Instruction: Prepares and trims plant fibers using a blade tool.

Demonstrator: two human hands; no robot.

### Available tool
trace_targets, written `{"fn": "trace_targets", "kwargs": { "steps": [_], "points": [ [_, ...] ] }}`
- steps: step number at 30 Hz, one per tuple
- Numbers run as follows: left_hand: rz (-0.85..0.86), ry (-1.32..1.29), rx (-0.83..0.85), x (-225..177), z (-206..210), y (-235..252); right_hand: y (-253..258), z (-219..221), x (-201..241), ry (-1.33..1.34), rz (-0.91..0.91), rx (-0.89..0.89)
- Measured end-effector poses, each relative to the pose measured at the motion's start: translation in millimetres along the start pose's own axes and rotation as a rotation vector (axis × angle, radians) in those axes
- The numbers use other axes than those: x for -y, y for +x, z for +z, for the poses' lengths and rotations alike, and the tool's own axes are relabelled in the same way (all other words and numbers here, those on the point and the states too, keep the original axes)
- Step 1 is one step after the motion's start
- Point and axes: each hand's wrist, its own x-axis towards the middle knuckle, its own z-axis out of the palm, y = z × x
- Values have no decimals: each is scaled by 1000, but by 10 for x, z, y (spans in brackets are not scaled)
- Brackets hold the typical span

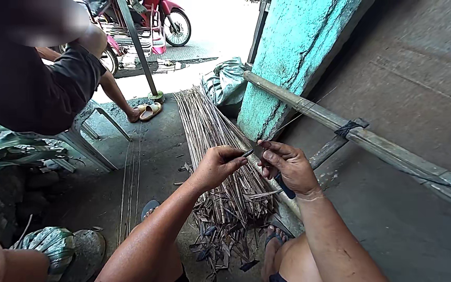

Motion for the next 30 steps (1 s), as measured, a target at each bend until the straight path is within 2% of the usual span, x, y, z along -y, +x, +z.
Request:
{"fn": "trace_targets", "kwargs": {
  "steps": [4,10,14,16,18,22,24,28,30],
  "points": [
    [-5,42,3,38,-10,-16,37,-104,59,-7,-68,-131],
    [19,81,-14,92,-7,2,5,7,22,30,45,-46],
    [-6,81,-5,87,0,14,65,-205,113,61,-95,-290],
    [-8,89,-8,91,8,14,86,-293,165,127,-141,-356],
    [-3,89,-17,101,18,14,66,-274,156,134,-125,-280],
    [-3,94,-19,117,47,24,16,-8,10,101,36,-37],
    [-37,51,29,128,37,23,29,56,-37,102,38,-44],
    [-162,-167,273,211,-84,30,75,-36,-12,115,-17,-68],
    [-189,-227,338,259,-146,21,91,-61,-7,129,-38,-94]
  ]
}}
